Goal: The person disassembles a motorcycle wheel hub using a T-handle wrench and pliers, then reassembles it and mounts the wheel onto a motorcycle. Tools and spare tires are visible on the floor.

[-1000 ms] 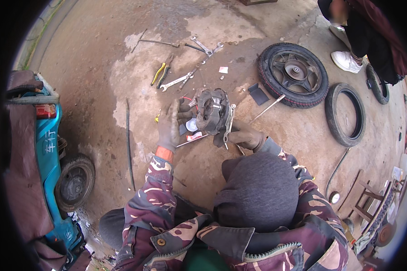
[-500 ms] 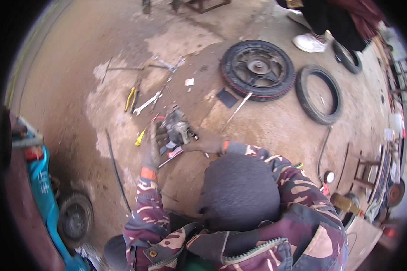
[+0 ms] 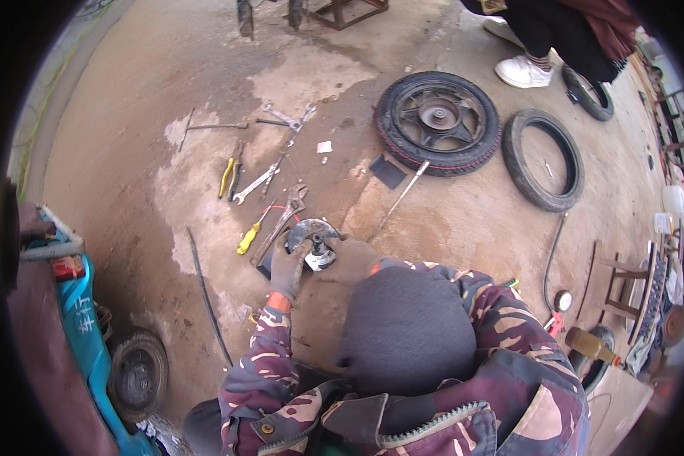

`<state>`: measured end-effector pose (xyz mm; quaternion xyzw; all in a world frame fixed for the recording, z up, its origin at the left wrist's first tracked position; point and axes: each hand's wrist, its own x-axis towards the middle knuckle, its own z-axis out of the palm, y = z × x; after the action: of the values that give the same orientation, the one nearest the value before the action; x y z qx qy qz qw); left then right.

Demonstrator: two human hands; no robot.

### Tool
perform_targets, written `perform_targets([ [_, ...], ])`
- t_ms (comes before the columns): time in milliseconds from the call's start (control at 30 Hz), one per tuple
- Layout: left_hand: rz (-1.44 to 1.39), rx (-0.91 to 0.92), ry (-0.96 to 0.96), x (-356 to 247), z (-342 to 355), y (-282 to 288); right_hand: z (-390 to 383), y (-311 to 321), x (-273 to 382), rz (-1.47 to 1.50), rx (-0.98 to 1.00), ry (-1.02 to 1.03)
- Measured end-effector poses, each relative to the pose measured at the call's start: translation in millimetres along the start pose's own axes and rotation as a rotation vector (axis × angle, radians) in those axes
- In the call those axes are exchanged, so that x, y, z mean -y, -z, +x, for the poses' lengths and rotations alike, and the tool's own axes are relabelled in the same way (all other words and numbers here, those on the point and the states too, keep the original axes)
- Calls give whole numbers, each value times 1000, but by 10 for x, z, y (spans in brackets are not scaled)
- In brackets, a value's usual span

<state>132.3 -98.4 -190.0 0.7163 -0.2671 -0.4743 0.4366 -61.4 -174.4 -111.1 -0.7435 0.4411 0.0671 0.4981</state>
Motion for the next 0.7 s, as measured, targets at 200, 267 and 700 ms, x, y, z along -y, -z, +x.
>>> perform_targets([
  [200,52,-26,64,-37,29,339,76,216,-393,-308,-9,162],
  [267,216,-77,-2,-118,-6,438,159,370,-626,-618,-187,360],
  [700,202,-294,-215,-905,-317,1393,556,722,-769,-624,272,513],
])
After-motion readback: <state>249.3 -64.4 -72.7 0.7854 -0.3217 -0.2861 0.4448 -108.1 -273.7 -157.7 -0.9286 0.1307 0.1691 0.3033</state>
